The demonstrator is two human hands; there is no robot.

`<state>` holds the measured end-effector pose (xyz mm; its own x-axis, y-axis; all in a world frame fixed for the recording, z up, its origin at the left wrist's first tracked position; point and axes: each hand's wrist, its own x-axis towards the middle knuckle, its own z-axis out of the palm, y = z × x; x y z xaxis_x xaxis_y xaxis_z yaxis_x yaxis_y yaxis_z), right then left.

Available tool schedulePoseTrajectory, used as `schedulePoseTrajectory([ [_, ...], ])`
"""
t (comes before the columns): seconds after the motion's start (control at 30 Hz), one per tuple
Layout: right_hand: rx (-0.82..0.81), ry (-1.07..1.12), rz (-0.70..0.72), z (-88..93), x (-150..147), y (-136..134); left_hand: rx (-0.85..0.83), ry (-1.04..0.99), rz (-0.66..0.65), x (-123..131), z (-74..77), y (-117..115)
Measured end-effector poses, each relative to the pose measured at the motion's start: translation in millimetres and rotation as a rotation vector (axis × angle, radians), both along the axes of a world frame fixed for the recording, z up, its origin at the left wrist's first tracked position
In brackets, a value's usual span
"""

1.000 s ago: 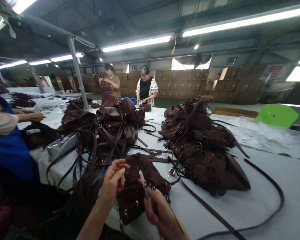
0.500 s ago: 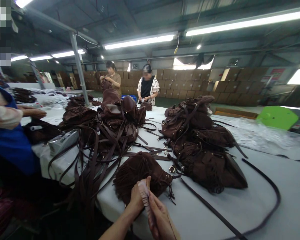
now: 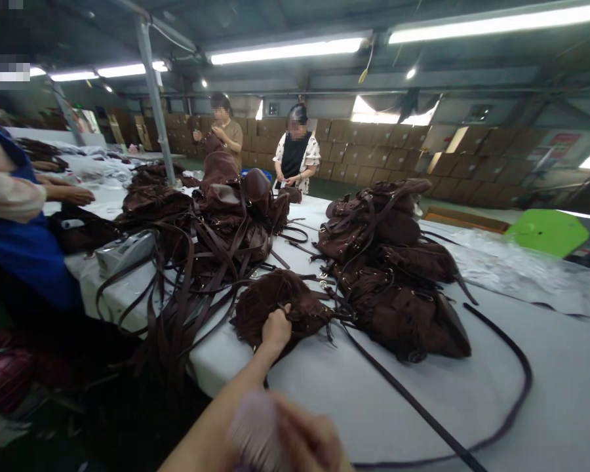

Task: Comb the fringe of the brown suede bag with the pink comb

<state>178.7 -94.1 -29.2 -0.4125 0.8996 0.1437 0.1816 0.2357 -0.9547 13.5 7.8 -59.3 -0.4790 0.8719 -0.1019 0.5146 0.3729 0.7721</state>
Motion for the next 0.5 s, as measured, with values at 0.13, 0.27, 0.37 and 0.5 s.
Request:
schedulePoseTrajectory([
  [0.13,-0.326,0.022,-0.135,4.6,28.8,10.8,0.144,-0.043,-0.095,-6.0,-6.0,-4.7],
  [0.27,-0.309,-0.061,-0.159,-0.2,33.4,19.7,0.305,-0.080,-0.174,-11.3,3.0,-25.9],
  [0.37,-0.189,-0.152,-0.136,1.9,16.6,30.2,0.386,-0.060,-0.169,-14.7,24.8,-40.6],
  [0.5,-0.001,-0.069,-0.127,11.2,-23.9,54.0,0.417,0.090,-0.293,-1.7,64.9,-58.0],
])
